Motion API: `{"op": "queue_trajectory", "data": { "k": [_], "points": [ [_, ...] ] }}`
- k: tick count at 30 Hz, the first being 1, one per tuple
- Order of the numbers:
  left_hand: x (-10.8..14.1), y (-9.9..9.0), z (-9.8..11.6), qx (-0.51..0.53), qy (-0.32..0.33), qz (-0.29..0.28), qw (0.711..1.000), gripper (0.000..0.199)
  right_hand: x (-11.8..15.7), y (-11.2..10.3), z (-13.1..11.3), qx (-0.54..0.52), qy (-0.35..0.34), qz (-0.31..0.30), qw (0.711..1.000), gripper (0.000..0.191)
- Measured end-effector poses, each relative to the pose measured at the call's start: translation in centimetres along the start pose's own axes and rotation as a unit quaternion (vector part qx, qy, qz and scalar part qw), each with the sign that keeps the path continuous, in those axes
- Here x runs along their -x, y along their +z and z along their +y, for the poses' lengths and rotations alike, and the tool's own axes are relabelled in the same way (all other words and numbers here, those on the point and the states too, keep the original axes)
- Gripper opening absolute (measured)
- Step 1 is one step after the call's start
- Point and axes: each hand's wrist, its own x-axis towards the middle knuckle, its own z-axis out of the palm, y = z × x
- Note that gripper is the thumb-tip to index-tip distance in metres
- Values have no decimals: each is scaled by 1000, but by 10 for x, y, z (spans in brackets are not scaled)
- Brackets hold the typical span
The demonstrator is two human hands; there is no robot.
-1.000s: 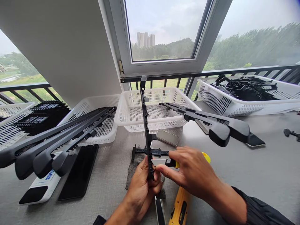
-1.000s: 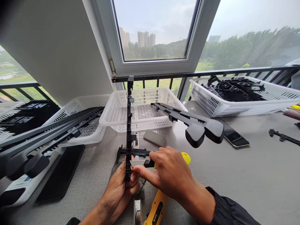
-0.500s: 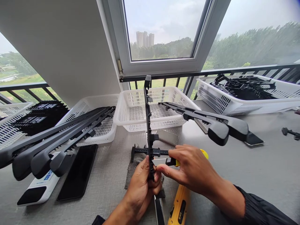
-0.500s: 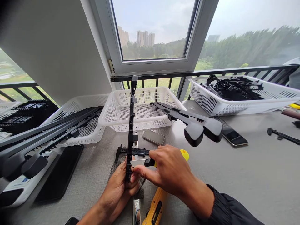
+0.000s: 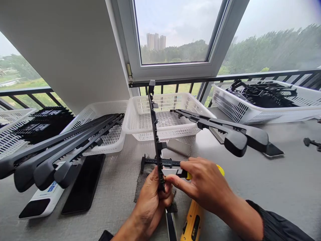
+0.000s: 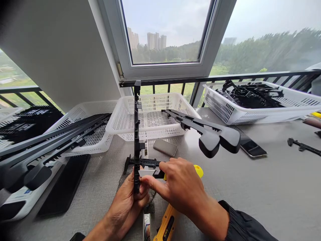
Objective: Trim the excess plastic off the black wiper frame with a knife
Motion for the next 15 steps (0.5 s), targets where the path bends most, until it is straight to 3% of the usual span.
{"op": "queue_trajectory", "data": {
  "k": [9,15],
  "points": [
    [-1,0,0,11,3,-2,1000,72,2,1,-8,32,3,32,999,79],
    [-5,-6,6,-23,-29,-47,998,70,-2,-3,2,17,-26,15,999,80]
  ]
}}
